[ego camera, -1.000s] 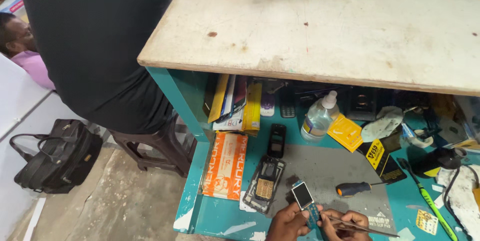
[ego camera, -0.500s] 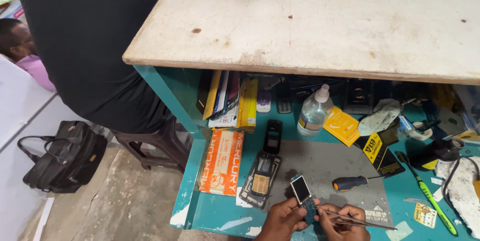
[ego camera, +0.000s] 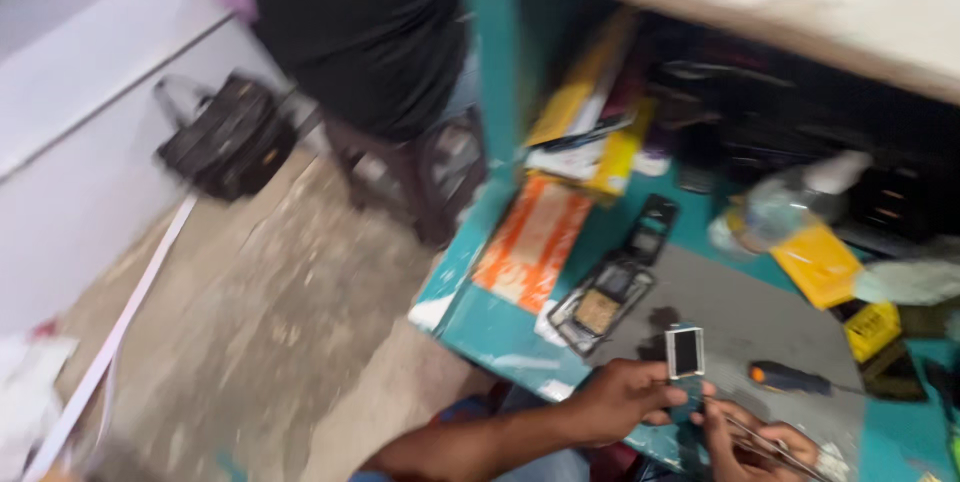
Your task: The person uses tweezers to manipulate small components on a disassembled mobile phone circuit board. They repeatedly probe and adjust areas near the screen and keypad while holding the board steady with the other hand.
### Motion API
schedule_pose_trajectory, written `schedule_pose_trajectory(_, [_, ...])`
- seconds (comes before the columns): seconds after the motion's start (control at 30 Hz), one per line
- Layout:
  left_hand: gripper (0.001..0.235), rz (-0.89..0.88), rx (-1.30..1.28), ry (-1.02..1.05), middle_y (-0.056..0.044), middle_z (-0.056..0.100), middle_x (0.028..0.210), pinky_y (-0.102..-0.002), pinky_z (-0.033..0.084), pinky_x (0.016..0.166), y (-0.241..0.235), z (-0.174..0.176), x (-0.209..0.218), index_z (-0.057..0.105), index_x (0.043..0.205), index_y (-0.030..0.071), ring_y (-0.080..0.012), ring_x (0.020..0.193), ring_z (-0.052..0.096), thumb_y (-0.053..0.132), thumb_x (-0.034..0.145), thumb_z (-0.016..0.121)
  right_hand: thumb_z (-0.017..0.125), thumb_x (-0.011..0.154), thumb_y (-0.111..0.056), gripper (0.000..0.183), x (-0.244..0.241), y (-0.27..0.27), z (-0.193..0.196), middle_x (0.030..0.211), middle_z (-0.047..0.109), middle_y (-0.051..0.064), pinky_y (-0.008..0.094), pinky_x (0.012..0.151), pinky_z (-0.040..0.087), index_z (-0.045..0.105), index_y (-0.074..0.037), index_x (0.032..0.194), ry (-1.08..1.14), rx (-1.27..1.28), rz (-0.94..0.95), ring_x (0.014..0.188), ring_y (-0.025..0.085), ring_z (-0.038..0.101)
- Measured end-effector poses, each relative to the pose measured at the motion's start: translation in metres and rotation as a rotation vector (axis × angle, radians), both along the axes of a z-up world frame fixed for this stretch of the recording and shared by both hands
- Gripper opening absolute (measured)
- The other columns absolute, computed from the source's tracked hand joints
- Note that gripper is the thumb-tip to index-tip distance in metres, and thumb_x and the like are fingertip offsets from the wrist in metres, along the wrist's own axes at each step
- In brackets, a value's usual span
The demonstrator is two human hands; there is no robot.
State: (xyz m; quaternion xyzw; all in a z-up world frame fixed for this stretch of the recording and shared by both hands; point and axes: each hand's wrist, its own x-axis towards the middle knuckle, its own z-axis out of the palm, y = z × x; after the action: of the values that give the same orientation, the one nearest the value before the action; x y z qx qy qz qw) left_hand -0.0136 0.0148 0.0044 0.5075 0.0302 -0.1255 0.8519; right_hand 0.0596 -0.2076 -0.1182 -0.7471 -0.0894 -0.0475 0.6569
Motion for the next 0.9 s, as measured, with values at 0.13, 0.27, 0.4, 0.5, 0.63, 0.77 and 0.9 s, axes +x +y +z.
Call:
schedule_pose_trajectory(0.13, [0.035,-0.025,-0.04,-0.034,0.004,0.064,0.136,-0.029,0.052,0.098,0.005,-0.006,-0.002,0.057,0.146,0.006,-0.0097,0.121,0.061,0.016,0.114,0.05,0.042,0.089,-0.01,0.052,0.071,-0.044,-0.006,0.141,0.06,0.024,0.036,0.104,0.043,0.041,0.011,0.137,0.706,0.18,0.367,0.125,0.033,0.06])
schedule_pose_trajectory(0.27, [0.037,-0.07,-0.07,-0.065,-0.004,0.066,0.131,-0.029,0.05,0.099,0.006,-0.011,-0.004,0.055,0.151,0.003,-0.0122,0.121,0.06,0.013,0.117,0.046,0.035,0.086,-0.018,0.072,0.102,-0.085,-0.023,0.152,0.048,0.03,0.041,0.112,0.031,0.03,0.013,0.15,1.281,0.558,0.804,0.144,0.04,0.044])
schedule_pose_trajectory(0.4, [0.037,-0.107,-0.159,-0.066,-0.007,0.065,0.131,-0.028,0.048,0.103,0.006,-0.015,-0.004,0.052,0.152,0.002,-0.0117,0.124,0.058,0.009,0.118,0.042,0.033,0.09,-0.022,0.075,0.107,-0.091,-0.031,0.153,0.049,0.035,0.035,0.117,0.026,0.036,0.01,0.157,1.164,0.12,0.421,0.144,0.031,0.045])
schedule_pose_trajectory(0.5, [0.042,-0.121,-0.172,-0.067,-0.006,0.064,0.134,-0.027,0.047,0.102,0.007,-0.011,-0.004,0.05,0.156,0.002,-0.0118,0.126,0.058,0.007,0.116,0.041,0.031,0.086,-0.018,0.078,0.096,-0.074,-0.005,0.154,0.045,0.037,0.038,0.12,0.024,0.03,0.015,0.156,1.201,0.255,0.376,0.146,0.034,0.04])
schedule_pose_trajectory(0.63, [0.044,-0.137,-0.144,-0.028,-0.002,0.061,0.141,-0.025,0.046,0.097,0.007,-0.008,-0.002,0.048,0.156,0.001,-0.0107,0.125,0.057,0.006,0.112,0.043,0.054,0.08,-0.017,0.048,0.057,-0.032,0.04,0.122,0.071,0.035,0.039,0.091,0.054,0.049,0.009,0.121,0.911,0.267,0.497,0.109,0.035,0.071])
schedule_pose_trajectory(0.77, [0.045,-0.14,-0.243,-0.058,-0.004,0.06,0.143,-0.022,0.047,0.097,0.006,-0.019,-0.002,0.046,0.156,0.0,-0.0058,0.121,0.059,0.005,0.112,0.047,0.07,0.1,0.006,0.036,-0.004,0.005,0.048,0.099,0.071,0.032,0.028,0.076,0.062,0.035,0.0,0.102,0.007,-0.073,0.015,0.082,0.026,0.075])
schedule_pose_trajectory(0.9, [0.039,-0.119,-0.394,-0.143,-0.011,0.061,0.14,-0.021,0.043,0.085,0.0,-0.035,0.002,0.049,0.151,-0.006,-0.0044,0.098,0.054,0.004,0.113,0.053,0.07,0.1,0.008,0.047,-0.018,0.012,0.05,0.097,0.07,0.033,0.023,0.072,0.06,0.027,-0.007,0.115,-0.045,0.06,-0.001,0.084,0.025,0.074])
